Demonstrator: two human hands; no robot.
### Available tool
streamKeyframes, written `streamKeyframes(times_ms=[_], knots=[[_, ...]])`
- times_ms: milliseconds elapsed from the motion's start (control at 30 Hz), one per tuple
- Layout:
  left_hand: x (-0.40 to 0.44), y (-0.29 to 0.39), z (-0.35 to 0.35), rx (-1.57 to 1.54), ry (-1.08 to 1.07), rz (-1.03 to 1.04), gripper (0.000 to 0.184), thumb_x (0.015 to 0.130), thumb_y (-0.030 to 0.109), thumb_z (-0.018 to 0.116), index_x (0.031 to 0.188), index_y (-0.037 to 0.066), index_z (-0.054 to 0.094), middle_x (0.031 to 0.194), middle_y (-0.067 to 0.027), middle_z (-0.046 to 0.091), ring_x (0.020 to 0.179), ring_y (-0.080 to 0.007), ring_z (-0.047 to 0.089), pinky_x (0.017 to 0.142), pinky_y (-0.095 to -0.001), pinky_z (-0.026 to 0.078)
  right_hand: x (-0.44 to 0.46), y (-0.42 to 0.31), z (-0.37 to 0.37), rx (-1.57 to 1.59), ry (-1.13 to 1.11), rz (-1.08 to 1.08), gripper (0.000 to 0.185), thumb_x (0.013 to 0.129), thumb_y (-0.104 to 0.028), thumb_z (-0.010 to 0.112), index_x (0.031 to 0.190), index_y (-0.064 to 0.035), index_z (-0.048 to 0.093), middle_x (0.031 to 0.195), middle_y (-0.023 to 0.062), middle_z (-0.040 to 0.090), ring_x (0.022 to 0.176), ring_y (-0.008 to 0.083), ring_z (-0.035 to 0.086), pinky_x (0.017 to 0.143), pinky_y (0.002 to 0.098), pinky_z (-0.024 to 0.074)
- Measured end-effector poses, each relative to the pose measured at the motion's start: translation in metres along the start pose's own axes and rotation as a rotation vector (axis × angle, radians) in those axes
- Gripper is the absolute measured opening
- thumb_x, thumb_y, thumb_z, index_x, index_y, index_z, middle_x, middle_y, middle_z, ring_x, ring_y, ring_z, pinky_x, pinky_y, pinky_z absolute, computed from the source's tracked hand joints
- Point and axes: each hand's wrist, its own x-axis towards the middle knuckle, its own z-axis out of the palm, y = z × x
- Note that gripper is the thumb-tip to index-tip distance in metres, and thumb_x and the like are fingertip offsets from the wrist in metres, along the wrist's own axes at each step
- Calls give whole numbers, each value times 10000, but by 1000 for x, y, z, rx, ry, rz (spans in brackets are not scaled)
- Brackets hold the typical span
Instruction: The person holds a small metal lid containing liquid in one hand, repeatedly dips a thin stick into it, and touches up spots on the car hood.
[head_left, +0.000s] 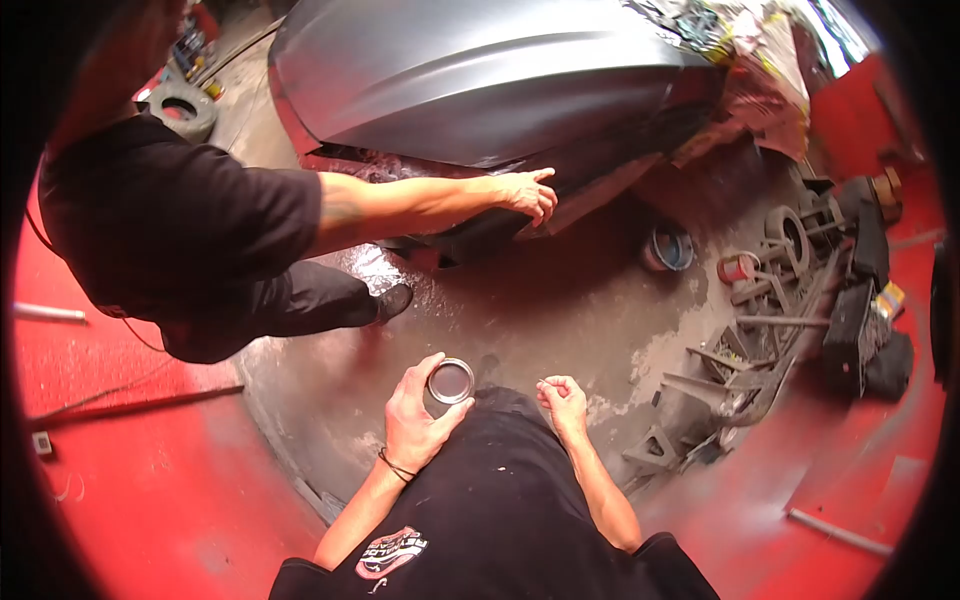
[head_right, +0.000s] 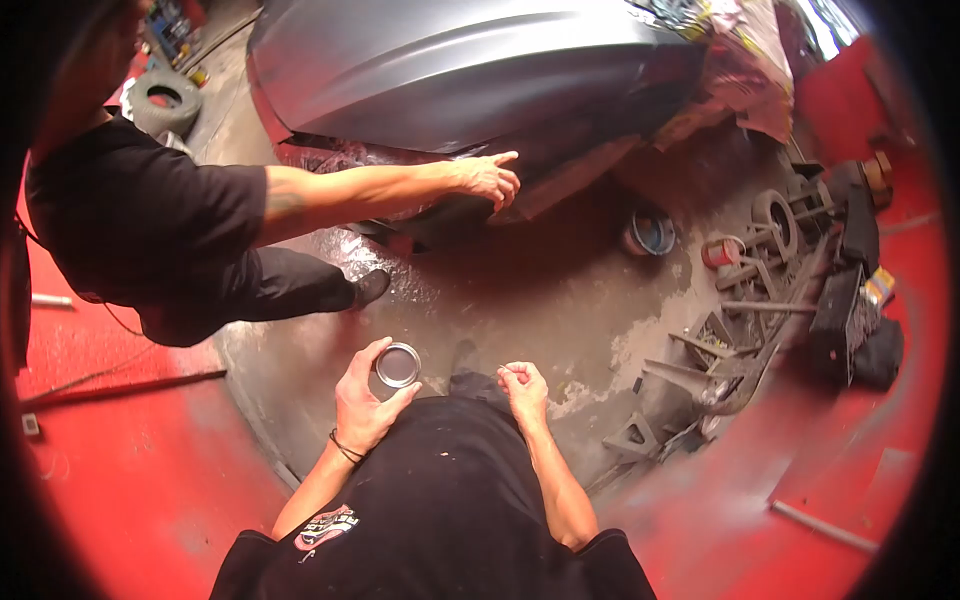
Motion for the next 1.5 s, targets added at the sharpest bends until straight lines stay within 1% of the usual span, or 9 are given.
streamKeyframes(times_ms=[433,567,600,667,767,1000,1300,1333,1500], knots=[[-81,-43,-65,41,-107,66,788,840,136,1021,1532,21,662,1372,-168,776,1275,-298,781,1134,-422,612,-110,81,58,-73,-4,28,185,1092,-140,789,1217,-6,762,1102,87,870,936,138,808,826,298,653],[-103,-52,-73,15,-126,61,783,852,206,1007,1534,45,658,1360,-180,778,1255,-353,784,1101,-455,623,-134,102,70,-34,30,23,167,1066,-135,815,1175,-11,787,1020,68,866,875,117,802,763,285,631],[-107,-54,-75,14,-123,70,786,850,205,1008,1535,47,657,1358,-180,779,1252,-354,784,1098,-454,624,-137,105,71,-87,13,44,187,1084,-141,800,1210,-5,774,1077,78,870,922,133,810,817,298,653],[-113,-60,-80,10,-115,92,792,847,203,1011,1539,51,655,1356,-179,780,1247,-354,786,1094,-452,626,-143,110,77,-85,9,42,182,1083,-146,804,1200,-9,779,1073,75,870,917,128,808,810,296,649],[-120,-63,-90,10,-113,79,807,829,155,1036,1533,25,662,1372,-168,775,1261,-305,784,1127,-424,618,-147,113,85,-130,2,15,177,1077,-152,816,1188,-17,785,1058,68,867,908,120,803,798,291,641],[-127,-72,-102,-14,-78,55,817,822,155,1041,1534,25,662,1390,-170,774,1272,-310,783,1133,-425,616,-146,107,97,-189,-33,-43,179,1059,-146,850,1183,-35,784,1004,45,843,886,100,784,790,278,624],[-116,-72,-98,-47,-57,54,824,807,175,1051,1521,18,670,1391,-176,780,1287,-316,781,1129,-426,613,-124,93,89,-236,-86,-137,132,1080,-119,809,1175,-34,774,1022,50,848,876,101,776,791,276,614],[-114,-71,-97,-47,-58,51,824,806,174,1052,1519,19,671,1393,-177,780,1287,-316,781,1128,-427,613,-123,90,89,-173,-58,-121,148,1039,-127,854,1121,-19,797,943,43,830,845,94,769,809,288,626],[-95,-60,-84,-58,-57,29,811,812,171,1054,1512,20,674,1394,-176,782,1288,-316,780,1138,-423,610,-101,79,71,-171,-87,-92,141,1068,-110,823,1162,-17,772,1013,61,845,884,107,778,822,285,625]])
